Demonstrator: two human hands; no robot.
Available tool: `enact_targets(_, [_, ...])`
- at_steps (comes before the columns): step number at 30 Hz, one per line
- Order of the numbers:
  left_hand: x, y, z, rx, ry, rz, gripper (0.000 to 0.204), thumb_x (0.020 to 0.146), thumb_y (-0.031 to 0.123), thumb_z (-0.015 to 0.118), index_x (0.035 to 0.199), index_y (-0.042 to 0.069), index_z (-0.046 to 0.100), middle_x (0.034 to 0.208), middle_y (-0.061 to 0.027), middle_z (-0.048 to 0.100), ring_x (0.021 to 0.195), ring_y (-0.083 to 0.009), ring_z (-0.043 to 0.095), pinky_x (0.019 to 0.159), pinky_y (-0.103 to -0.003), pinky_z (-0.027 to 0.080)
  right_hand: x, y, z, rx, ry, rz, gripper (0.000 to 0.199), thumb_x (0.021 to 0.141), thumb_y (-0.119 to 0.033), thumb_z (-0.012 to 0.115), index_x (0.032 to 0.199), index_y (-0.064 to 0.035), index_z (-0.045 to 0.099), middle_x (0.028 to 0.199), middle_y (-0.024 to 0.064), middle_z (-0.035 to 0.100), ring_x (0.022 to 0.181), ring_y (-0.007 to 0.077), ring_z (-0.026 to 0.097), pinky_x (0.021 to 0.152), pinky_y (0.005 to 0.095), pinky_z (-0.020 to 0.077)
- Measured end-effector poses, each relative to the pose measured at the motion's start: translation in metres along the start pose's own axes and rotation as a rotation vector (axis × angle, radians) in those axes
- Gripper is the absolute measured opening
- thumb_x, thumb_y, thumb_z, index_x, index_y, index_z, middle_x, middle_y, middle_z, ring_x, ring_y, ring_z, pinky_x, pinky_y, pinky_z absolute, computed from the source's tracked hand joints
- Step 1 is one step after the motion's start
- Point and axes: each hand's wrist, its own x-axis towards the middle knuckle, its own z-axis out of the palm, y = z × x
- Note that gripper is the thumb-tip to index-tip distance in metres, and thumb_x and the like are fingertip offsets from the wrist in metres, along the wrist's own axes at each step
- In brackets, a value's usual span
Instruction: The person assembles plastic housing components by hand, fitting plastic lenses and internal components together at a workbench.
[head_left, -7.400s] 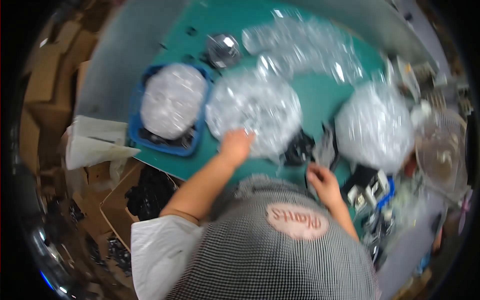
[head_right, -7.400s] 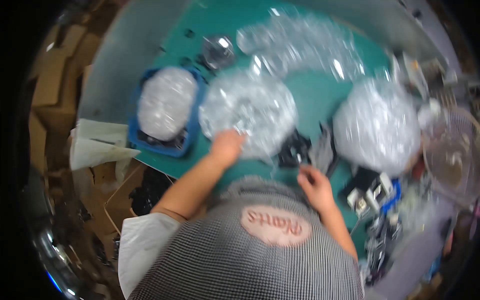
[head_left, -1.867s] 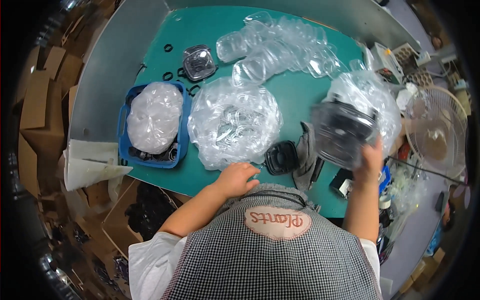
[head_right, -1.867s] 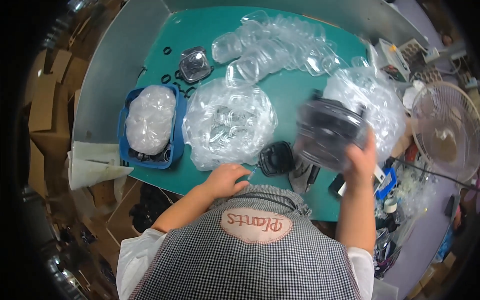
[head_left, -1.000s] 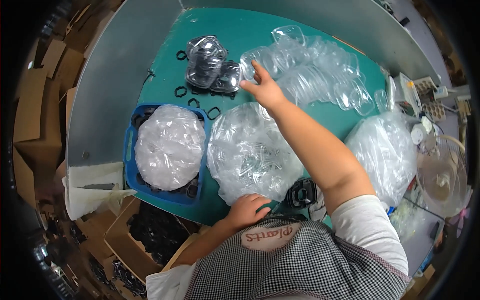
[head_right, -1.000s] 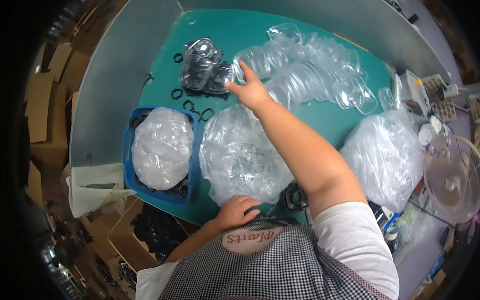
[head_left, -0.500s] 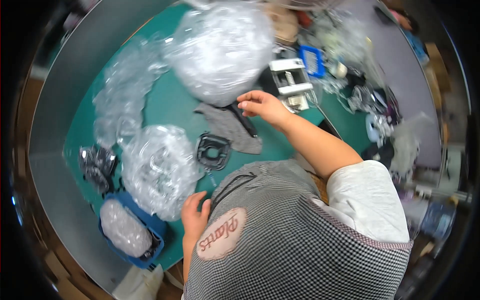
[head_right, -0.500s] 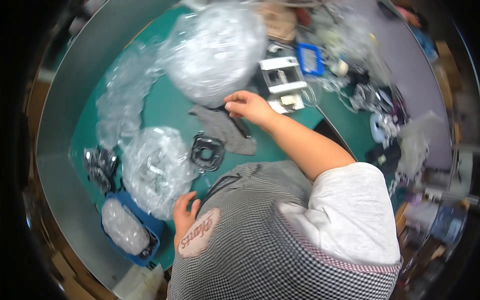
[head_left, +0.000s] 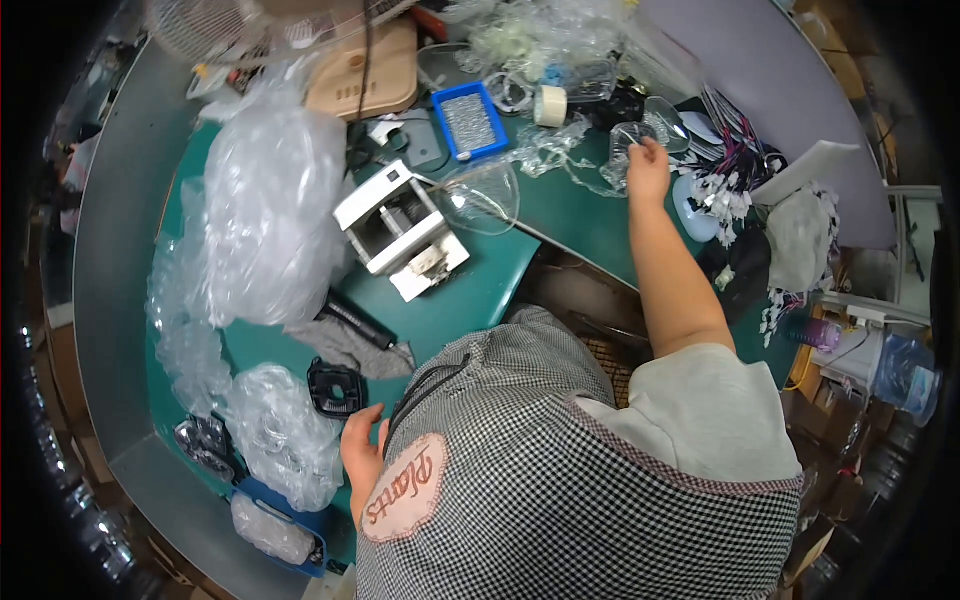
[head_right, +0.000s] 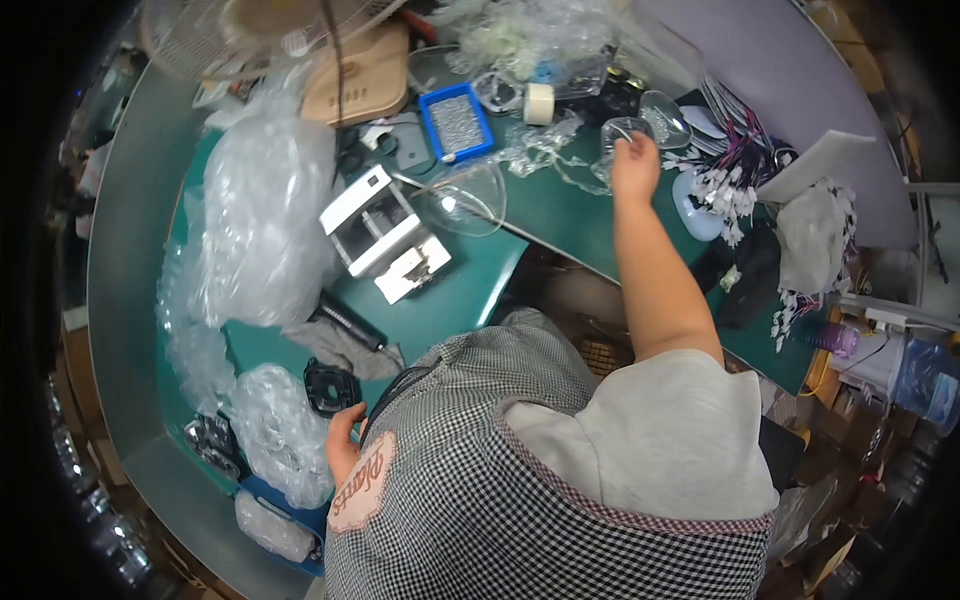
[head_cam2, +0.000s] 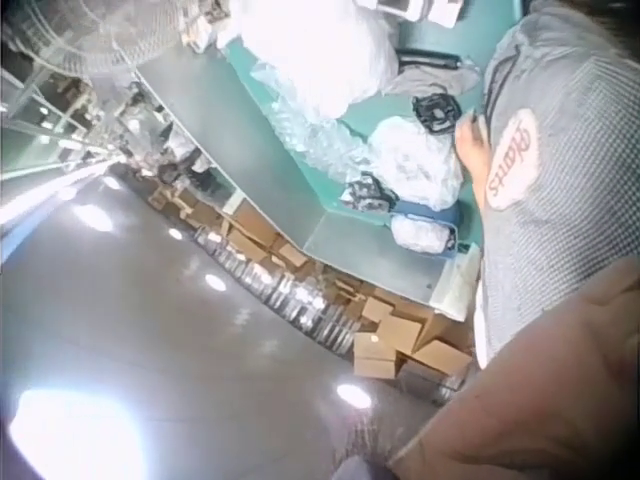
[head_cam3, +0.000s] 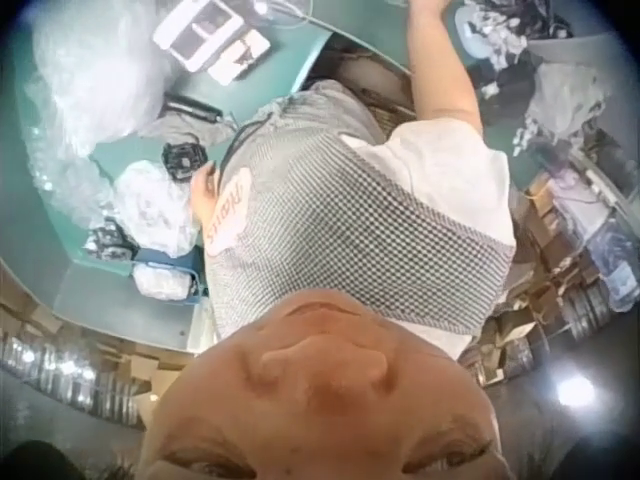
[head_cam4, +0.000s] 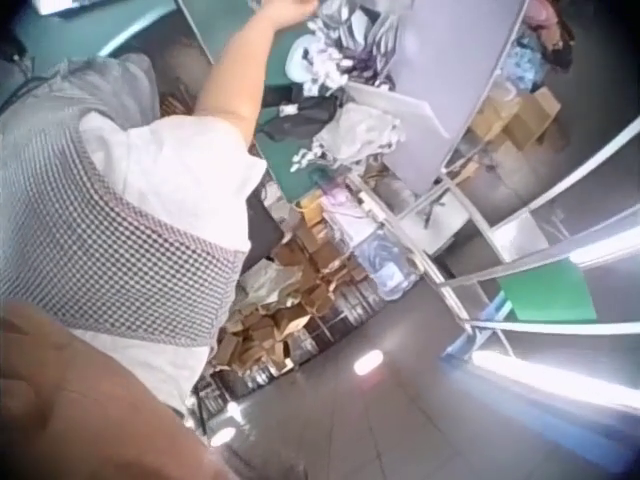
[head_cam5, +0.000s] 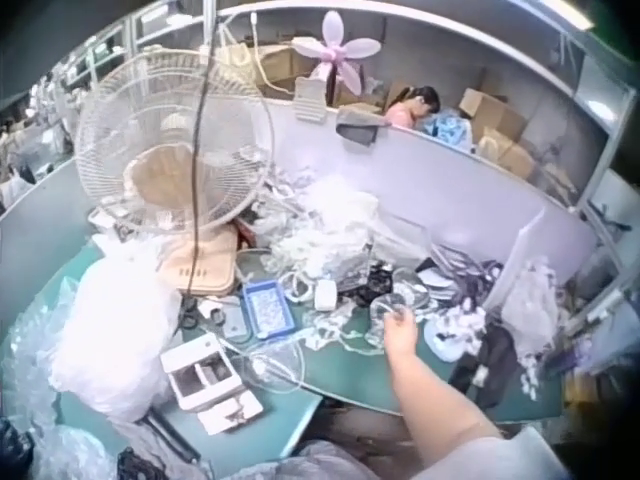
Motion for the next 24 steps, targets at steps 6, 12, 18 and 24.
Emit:
enact_targets(6, [0.066, 0.063, 0.019, 0.203, -0.046, 0.092, 0.026, 0.076, 0.004, 0.071, 0.101, 0.001, 0.065, 0.097, -0.0143, 0.066, 0.089, -0.0326, 0.063, 0.080, -0.038, 0.050, 0.075, 0.033, -0.032, -0.207, -0.244, 0.288, 0.099, 0.065, -0.049, 0.082, 0.136, 0.0065, 0.042, 0.125, 0.0223, 0.060, 0.117, 0.0311, 0.058, 0.098, 0.0367, 0.0447])
enact_targets(12, [0.089, 0.092, 0.043, 0.225, -0.088, 0.136, 0.026, 0.077, 0.007, 0.073, 0.102, 0.002, 0.066, 0.096, -0.0137, 0.066, 0.089, -0.0322, 0.063, 0.080, -0.038, 0.050, 0.073, 0.047, -0.035, -0.126, -0.504, 0.362, 0.082, 0.063, -0.042, 0.085, 0.121, 0.0067, 0.054, 0.112, 0.0201, 0.065, 0.100, 0.0292, 0.065, 0.086, 0.0359, 0.0505])
enact_targets(18, [0.099, 0.112, 0.047, 0.265, -0.055, 0.123, 0.025, 0.078, 0.009, 0.072, 0.102, 0.003, 0.066, 0.096, -0.0136, 0.066, 0.089, -0.0318, 0.063, 0.080, -0.038, 0.050, 0.082, 0.005, -0.060, 0.483, -0.515, 0.401, 0.045, 0.082, -0.024, 0.073, 0.115, 0.0007, 0.057, 0.104, 0.0139, 0.067, 0.093, 0.0272, 0.065, 0.084, 0.0378, 0.0522])
enact_targets(24, [0.104, 0.121, 0.051, 0.275, -0.073, 0.096, 0.025, 0.079, 0.009, 0.071, 0.103, 0.004, 0.066, 0.097, -0.0138, 0.065, 0.091, -0.0324, 0.063, 0.081, -0.038, 0.050, 0.114, -0.052, -0.011, 1.272, -0.474, 0.538, 0.032, 0.090, -0.021, 0.064, 0.116, -0.0036, 0.058, 0.110, 0.0107, 0.065, 0.098, 0.0245, 0.063, 0.092, 0.0403, 0.0496])
